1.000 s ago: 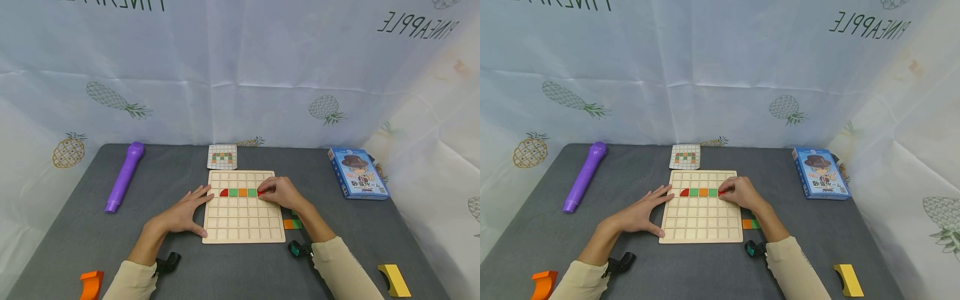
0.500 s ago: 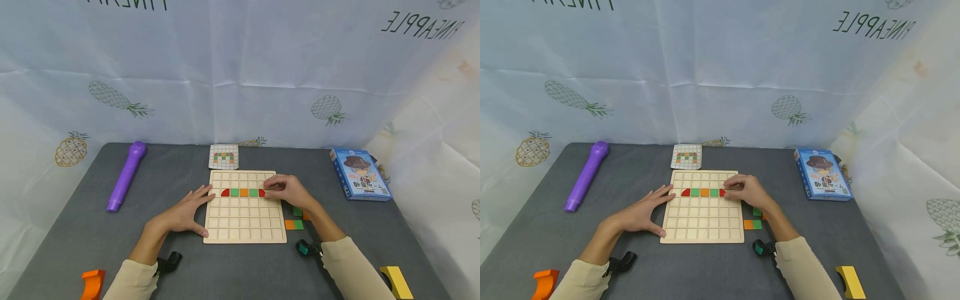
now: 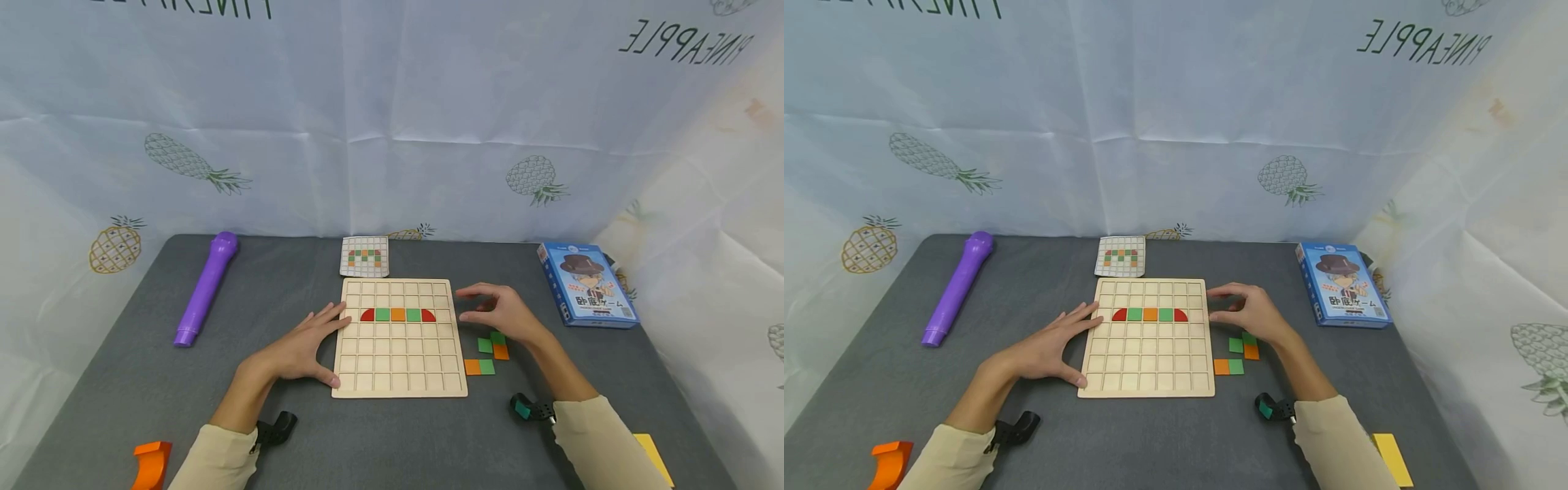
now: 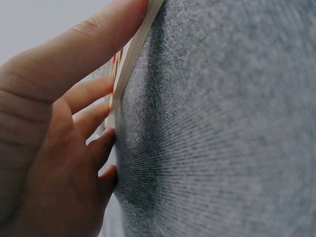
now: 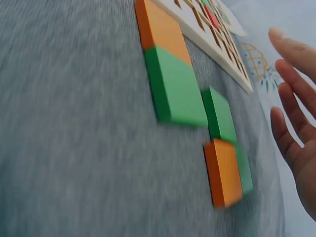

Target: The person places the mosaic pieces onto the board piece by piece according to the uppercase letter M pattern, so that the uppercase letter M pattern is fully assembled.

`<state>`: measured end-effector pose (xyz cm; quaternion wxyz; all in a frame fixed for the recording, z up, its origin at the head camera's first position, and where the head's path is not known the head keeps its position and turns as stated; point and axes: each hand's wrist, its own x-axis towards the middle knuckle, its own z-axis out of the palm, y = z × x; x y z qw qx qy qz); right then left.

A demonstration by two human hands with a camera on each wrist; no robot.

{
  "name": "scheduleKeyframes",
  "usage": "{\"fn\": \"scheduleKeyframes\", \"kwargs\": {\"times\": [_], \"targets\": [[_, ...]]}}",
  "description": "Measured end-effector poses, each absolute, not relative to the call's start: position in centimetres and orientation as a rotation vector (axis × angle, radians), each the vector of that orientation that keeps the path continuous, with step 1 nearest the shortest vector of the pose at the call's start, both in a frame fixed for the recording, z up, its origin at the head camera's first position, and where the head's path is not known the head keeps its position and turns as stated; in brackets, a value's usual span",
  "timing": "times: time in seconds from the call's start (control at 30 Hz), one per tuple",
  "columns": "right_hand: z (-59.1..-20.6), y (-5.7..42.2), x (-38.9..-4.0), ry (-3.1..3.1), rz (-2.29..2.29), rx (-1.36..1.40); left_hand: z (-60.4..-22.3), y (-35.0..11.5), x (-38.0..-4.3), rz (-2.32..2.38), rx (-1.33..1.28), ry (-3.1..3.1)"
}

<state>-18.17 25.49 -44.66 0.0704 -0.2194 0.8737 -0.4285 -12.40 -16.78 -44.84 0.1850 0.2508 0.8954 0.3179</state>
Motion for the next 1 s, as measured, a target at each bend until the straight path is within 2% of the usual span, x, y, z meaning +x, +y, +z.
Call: {"fn": "scheduleKeyframes", "kwargs": {"times": [0.47, 1.0], "targets": [[-43.7, 29.8, -16.0, 2.693, -1.207, -0.629, -45.0, -16.9, -12.4, 0.88, 0.707, 2.526], [-45.7, 32.0, -13.8, 2.761, -1.056, -0.587, -44.9, -16.8, -12.5, 0.875, 0.701, 2.518]]}}
